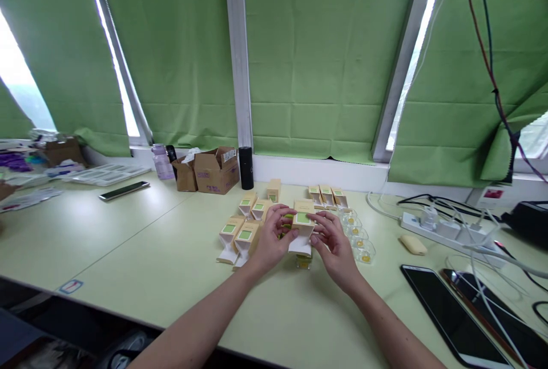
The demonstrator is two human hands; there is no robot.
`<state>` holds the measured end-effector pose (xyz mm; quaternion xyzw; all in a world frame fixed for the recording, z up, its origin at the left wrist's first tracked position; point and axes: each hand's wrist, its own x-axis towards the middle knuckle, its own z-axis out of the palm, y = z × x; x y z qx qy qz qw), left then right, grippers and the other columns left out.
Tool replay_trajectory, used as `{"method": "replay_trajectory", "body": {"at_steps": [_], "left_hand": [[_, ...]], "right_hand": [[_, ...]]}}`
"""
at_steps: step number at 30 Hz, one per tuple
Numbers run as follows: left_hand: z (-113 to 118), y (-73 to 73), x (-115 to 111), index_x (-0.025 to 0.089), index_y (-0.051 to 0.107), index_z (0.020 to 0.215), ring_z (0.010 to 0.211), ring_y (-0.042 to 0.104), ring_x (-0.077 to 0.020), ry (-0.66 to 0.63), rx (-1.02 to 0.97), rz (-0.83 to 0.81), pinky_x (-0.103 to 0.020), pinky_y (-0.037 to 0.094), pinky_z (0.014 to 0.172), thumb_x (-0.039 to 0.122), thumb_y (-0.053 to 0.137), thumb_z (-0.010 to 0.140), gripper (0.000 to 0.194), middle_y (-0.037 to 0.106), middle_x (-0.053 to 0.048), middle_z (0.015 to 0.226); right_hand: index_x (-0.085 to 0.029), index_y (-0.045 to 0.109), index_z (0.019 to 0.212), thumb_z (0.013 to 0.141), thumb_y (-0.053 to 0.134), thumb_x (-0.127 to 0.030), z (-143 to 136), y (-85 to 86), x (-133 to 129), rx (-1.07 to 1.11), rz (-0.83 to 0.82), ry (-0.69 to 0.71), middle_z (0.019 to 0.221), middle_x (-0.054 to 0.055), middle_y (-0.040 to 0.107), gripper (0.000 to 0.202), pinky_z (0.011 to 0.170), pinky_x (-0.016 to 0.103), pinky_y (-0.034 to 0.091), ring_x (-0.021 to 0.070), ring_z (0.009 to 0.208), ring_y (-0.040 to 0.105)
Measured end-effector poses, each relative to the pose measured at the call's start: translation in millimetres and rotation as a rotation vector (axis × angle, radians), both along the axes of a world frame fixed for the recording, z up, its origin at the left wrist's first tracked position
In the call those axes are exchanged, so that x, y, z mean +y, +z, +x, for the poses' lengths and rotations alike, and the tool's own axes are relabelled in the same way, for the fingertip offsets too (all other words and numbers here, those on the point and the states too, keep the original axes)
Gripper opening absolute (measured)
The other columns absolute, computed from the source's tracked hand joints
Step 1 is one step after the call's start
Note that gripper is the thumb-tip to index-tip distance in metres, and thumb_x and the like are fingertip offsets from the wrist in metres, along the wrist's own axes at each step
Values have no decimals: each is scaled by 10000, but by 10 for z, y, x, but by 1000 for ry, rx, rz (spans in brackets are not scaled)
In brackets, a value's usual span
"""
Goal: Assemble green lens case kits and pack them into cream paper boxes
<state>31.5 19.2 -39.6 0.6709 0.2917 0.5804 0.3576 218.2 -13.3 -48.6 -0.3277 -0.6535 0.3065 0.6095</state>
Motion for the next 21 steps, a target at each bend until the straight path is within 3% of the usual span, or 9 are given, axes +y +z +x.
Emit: {"method": "replay_trajectory", "body": {"at_steps": [21], "left_hand": [[20, -12, -36, 237, 675, 1202, 923, 644, -140, 14, 38, 19, -317, 600, 869, 317, 791, 892, 340, 471, -81, 1312]], "right_hand": [[-343, 711, 1293, 1008, 650, -397, -36, -65, 52, 41, 16, -71, 1325, 72, 468, 297, 838, 345, 626, 145, 909, 666]]}}
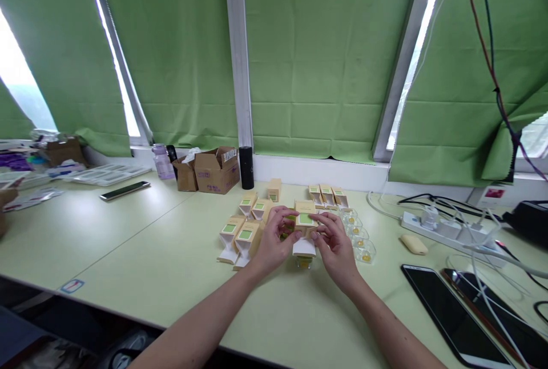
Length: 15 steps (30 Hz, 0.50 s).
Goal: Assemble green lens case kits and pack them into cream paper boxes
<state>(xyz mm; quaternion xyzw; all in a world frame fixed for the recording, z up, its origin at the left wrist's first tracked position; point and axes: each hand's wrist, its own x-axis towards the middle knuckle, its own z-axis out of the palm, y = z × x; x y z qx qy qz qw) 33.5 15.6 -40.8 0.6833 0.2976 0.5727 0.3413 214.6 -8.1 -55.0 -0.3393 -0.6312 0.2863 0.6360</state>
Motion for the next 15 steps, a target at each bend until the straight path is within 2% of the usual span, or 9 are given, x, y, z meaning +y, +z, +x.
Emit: {"method": "replay_trajectory", "body": {"at_steps": [15], "left_hand": [[9, -56, 25, 249, 675, 1209, 957, 650, -157, 4, 10, 38, -335, 596, 892, 233, 765, 895, 327, 477, -73, 1295]], "right_hand": [[-308, 740, 1234, 995, 630, -329, -1, -20, 20, 9, 8, -37, 1290, 75, 480, 264, 807, 330, 639, 149, 907, 668]]}}
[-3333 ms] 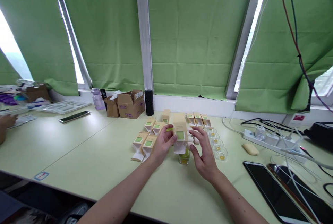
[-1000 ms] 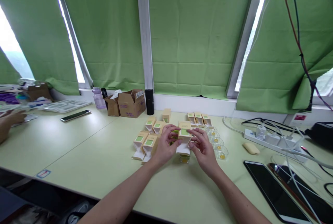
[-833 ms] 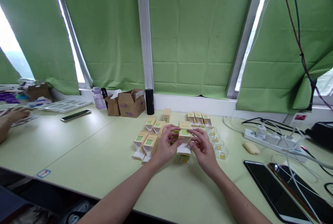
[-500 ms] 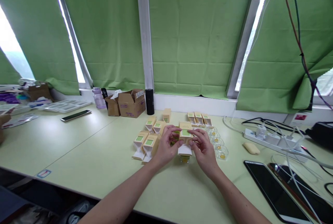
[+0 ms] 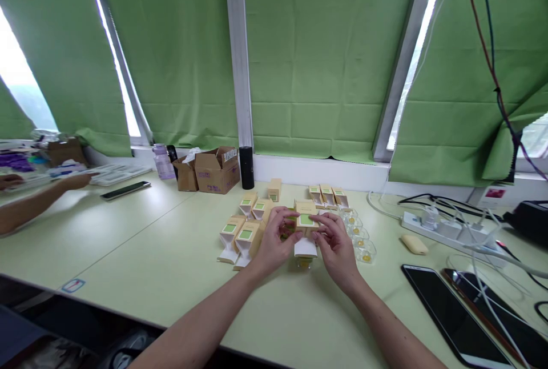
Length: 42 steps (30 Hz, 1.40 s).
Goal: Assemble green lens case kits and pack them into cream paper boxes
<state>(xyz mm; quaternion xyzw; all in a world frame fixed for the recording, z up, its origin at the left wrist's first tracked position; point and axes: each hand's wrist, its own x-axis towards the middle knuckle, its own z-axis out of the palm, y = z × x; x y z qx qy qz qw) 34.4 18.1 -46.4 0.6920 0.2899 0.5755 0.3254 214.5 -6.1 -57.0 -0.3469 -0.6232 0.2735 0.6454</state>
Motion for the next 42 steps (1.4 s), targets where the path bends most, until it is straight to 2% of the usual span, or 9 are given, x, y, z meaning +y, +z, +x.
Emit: {"method": "replay_trajectory", "body": {"at_steps": [14, 20, 23, 26, 29, 34, 39, 42], "left_hand": [[13, 55, -51, 251, 672, 1210, 954, 637, -163, 17, 20, -9, -329, 598, 869, 266, 775, 892, 334, 493, -75, 1279], [-40, 60, -79, 271, 644, 1356, 1075, 631, -212, -78, 42, -4, -363, 586, 946, 304, 694, 948, 412, 453, -107, 1359], [-62, 51, -74, 294, 622, 1424, 1170, 619, -249, -140, 44, 9, -399, 568, 1009, 235, 631, 942, 485, 432, -111, 1401], [-61, 32, -60, 333, 588, 1463, 1228, 604, -270, -172, 57, 5, -426, 556, 1045, 163, 667, 862, 630, 414, -101, 1451], [-55, 8, -48, 366, 533, 1506, 1278, 585, -286, -195, 82, 0, -460, 534, 1093, 158, 743, 821, 746, 385, -96, 1517], [-65, -19, -41, 378, 464, 1556, 1342, 539, -324, -203, 116, -11, -487, 508, 1133, 298, 890, 773, 895, 339, -110, 1573], [-57, -8, -55, 334, 467, 1547, 1301, 560, -323, -191, 91, -34, -477, 517, 1105, 551, 847, 825, 845, 388, -146, 1547], [-45, 23, -74, 304, 464, 1536, 1251, 598, -321, -220, 44, -71, -468, 535, 1066, 618, 822, 825, 857, 465, -165, 1476]], "right_hand": [[-320, 738, 1247, 985, 651, -343, -10, 24, -22, 23, -8, 5, 1287, 75, 487, 277, 798, 331, 638, 151, 907, 680], [-324, 718, 1276, 985, 670, -373, 11, 26, -20, 27, -11, 2, 1310, 74, 484, 298, 815, 338, 633, 144, 883, 690], [-331, 712, 1287, 983, 679, -387, 26, 24, -11, 36, -12, 1, 1314, 79, 488, 311, 823, 349, 637, 156, 903, 698], [-329, 707, 1299, 981, 684, -405, 36, 18, 0, 45, -11, -2, 1323, 89, 490, 328, 815, 362, 642, 169, 911, 702], [-327, 705, 1302, 981, 685, -414, 42, 10, 9, 51, -14, -7, 1327, 88, 487, 333, 836, 370, 641, 170, 919, 705], [-332, 712, 1294, 974, 695, -420, 37, 9, 15, 60, -29, -7, 1327, 82, 482, 332, 847, 373, 639, 170, 921, 704], [-352, 719, 1299, 971, 706, -412, 28, 25, -6, 57, -38, 22, 1330, 69, 462, 333, 875, 376, 639, 169, 948, 699], [-361, 708, 1332, 995, 672, -434, 31, 35, -30, 43, -30, 54, 1330, 72, 463, 347, 884, 375, 636, 182, 993, 686]]}}
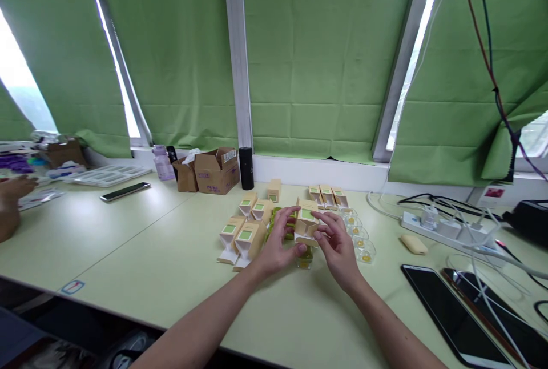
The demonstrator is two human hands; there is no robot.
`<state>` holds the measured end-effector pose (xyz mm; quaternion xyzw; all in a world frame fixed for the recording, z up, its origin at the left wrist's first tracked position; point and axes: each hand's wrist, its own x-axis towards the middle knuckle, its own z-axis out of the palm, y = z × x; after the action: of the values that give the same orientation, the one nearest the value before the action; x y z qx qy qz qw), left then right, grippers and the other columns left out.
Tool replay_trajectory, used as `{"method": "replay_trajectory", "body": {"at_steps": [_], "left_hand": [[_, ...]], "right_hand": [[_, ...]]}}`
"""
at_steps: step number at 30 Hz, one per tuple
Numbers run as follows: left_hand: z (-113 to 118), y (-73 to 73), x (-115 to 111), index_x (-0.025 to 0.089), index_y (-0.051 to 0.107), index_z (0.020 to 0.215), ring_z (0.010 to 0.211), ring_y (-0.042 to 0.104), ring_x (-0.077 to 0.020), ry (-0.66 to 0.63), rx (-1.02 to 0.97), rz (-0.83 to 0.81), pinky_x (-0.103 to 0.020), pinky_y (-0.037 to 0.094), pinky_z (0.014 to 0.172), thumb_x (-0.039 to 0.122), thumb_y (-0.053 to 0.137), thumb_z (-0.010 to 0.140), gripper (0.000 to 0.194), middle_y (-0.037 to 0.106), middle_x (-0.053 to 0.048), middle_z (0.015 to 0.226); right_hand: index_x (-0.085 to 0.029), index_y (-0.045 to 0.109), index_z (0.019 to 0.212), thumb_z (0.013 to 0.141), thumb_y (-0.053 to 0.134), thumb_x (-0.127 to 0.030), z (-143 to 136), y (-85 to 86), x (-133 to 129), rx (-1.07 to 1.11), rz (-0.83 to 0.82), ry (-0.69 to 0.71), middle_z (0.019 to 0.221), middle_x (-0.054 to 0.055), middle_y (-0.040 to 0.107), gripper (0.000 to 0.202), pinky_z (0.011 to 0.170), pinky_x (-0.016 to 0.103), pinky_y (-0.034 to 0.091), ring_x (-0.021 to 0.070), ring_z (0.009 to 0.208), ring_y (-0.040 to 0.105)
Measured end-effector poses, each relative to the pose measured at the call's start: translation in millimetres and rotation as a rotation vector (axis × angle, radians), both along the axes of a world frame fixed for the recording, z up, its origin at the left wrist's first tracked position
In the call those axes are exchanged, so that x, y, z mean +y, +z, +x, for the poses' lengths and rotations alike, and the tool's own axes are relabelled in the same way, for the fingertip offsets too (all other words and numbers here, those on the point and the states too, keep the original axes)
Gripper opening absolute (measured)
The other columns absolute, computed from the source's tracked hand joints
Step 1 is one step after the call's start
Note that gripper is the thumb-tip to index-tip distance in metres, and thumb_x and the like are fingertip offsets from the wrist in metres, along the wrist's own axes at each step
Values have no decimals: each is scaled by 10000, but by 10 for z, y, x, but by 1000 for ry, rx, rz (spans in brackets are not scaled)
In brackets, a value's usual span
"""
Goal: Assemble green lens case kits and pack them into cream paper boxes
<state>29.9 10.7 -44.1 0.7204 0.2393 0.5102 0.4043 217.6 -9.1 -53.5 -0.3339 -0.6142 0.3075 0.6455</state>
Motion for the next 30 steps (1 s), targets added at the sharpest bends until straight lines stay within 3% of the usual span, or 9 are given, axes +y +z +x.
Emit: {"method": "replay_trajectory", "body": {"at_steps": [4, 16, 30], "left_hand": [[-1, 23, -12, 281, 451, 1518, 1187, 639, -307, -35, -60, -75, -432, 552, 1004, 588, 807, 855, 813, 557, -148, 1321], [25, 46, -15, 268, 441, 1415, 1145, 596, -256, -175, -234, -197, -369, 492, 961, 437, 799, 895, 653, 552, -101, 1265], [32, 24, 33, 262, 495, 1321, 1139, 567, -237, -127, -283, -188, -354, 458, 978, 387, 812, 867, 568, 574, -70, 1185]], "right_hand": [[-376, 702, 1354, 1014, 640, -455, 5, 6, -22, -12, 2, 46, 1338, 71, 454, 355, 898, 368, 629, 187, 1024, 666], [-378, 692, 1378, 1025, 618, -465, -3, 15, -46, -55, 25, 72, 1348, 75, 439, 371, 958, 384, 609, 200, 1076, 636], [-378, 702, 1377, 1034, 615, -438, -23, 9, -70, -97, 68, 70, 1366, 83, 423, 359, 976, 396, 621, 200, 1074, 663]]}}
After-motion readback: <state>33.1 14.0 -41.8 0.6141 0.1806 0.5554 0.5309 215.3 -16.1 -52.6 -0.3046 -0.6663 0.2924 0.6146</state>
